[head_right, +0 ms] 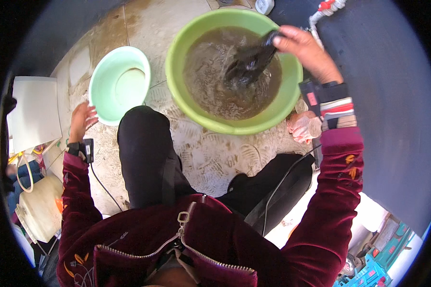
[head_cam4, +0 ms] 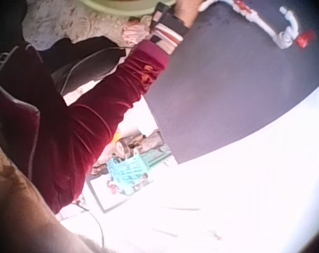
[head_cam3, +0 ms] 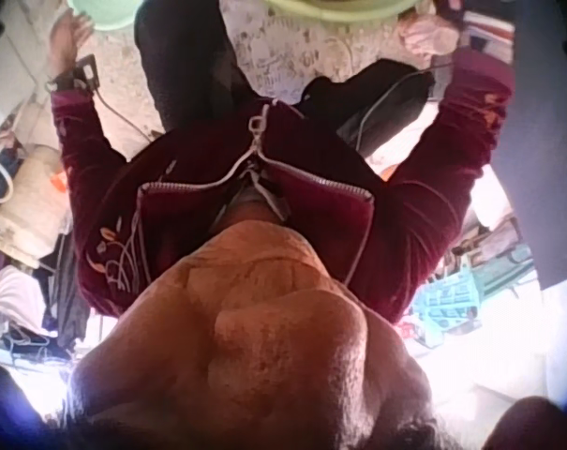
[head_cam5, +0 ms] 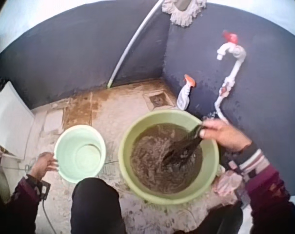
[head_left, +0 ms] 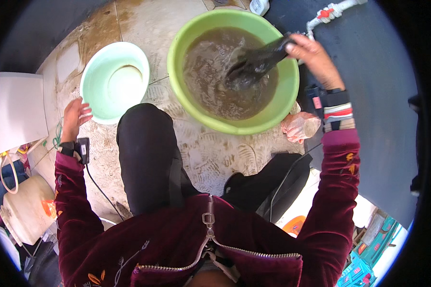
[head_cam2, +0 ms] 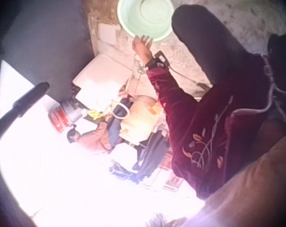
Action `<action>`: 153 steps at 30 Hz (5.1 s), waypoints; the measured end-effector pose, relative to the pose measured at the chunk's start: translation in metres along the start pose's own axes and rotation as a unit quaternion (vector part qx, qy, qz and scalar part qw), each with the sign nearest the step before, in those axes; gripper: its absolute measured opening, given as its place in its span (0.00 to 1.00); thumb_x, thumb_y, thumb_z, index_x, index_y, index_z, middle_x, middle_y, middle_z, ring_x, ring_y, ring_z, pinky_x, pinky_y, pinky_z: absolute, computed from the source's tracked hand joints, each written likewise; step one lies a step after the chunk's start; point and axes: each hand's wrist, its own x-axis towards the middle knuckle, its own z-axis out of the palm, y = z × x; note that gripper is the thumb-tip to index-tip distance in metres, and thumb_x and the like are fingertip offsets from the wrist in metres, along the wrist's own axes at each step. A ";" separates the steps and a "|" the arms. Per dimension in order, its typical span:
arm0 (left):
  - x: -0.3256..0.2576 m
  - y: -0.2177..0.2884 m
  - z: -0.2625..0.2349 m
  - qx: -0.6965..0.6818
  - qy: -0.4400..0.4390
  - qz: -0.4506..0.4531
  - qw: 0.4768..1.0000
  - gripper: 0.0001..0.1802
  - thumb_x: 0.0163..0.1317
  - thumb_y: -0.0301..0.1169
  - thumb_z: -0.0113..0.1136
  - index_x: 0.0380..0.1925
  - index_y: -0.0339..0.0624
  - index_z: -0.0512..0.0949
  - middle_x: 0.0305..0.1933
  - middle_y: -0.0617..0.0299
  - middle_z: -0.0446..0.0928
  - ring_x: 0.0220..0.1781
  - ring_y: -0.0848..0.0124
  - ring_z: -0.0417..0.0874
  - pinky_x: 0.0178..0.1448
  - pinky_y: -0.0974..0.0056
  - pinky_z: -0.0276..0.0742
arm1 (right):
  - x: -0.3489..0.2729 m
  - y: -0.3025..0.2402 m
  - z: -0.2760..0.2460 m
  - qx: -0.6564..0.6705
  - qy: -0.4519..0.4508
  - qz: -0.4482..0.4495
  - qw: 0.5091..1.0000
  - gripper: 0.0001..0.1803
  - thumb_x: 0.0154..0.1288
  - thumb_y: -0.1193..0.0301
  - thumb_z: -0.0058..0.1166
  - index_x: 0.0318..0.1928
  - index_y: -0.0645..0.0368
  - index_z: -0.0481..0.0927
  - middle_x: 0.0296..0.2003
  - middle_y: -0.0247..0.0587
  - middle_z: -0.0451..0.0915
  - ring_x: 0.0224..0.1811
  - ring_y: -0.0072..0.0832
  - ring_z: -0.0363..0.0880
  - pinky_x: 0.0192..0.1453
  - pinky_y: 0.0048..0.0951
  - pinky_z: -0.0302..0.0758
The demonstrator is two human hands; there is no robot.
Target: The person wipes the tiled floor with a cloth, then washes the cloth in a basin of water, wrings it out, and refills the basin from a tap. The person continues wiping the floor and rinsing the cloth repeatedly.
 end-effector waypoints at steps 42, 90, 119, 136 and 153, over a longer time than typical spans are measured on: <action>-0.059 0.091 0.376 -0.393 -0.530 -0.149 0.737 0.43 0.59 0.66 0.38 0.68 0.55 0.46 0.70 0.51 0.46 0.70 0.51 0.52 0.63 0.35 0.59 | 0.003 -0.008 0.021 0.524 0.132 -0.045 0.840 0.11 0.64 0.63 0.48 0.42 0.55 0.76 0.42 0.37 0.78 0.47 0.30 0.74 0.55 0.54 0.69; -0.042 0.085 0.357 -0.317 -0.321 -0.082 0.889 0.19 0.61 0.45 0.48 0.43 0.42 0.74 0.37 0.61 0.77 0.35 0.68 0.81 0.41 0.62 0.77 | 0.052 0.039 0.172 0.136 0.279 0.062 0.949 0.34 0.53 0.47 0.56 0.48 0.61 0.66 0.45 0.54 0.74 0.46 0.43 0.75 0.51 0.37 0.70; -0.064 0.116 0.350 -0.189 -0.340 0.117 0.914 0.29 0.63 0.56 0.43 0.51 0.45 0.71 0.51 0.60 0.73 0.53 0.69 0.73 0.51 0.61 0.70 | 0.053 0.025 0.148 0.299 0.311 0.012 0.902 0.20 0.55 0.61 0.56 0.42 0.62 0.71 0.34 0.39 0.77 0.35 0.31 0.77 0.41 0.31 0.74; -0.049 0.102 0.349 -0.296 -0.309 0.001 0.904 0.17 0.58 0.43 0.47 0.38 0.42 0.74 0.33 0.60 0.76 0.34 0.68 0.80 0.38 0.60 0.77 | 0.048 0.023 0.187 0.143 0.392 -0.027 0.908 0.25 0.54 0.57 0.55 0.46 0.59 0.64 0.38 0.52 0.77 0.39 0.43 0.77 0.45 0.38 0.73; -0.065 0.101 0.344 -0.077 -0.204 0.135 0.967 0.14 0.56 0.35 0.52 0.34 0.34 0.76 0.30 0.61 0.75 0.29 0.71 0.76 0.36 0.67 0.72 | 0.050 0.047 0.206 0.514 0.356 0.142 0.767 0.19 0.57 0.59 0.51 0.42 0.60 0.73 0.34 0.36 0.76 0.35 0.28 0.76 0.38 0.34 0.74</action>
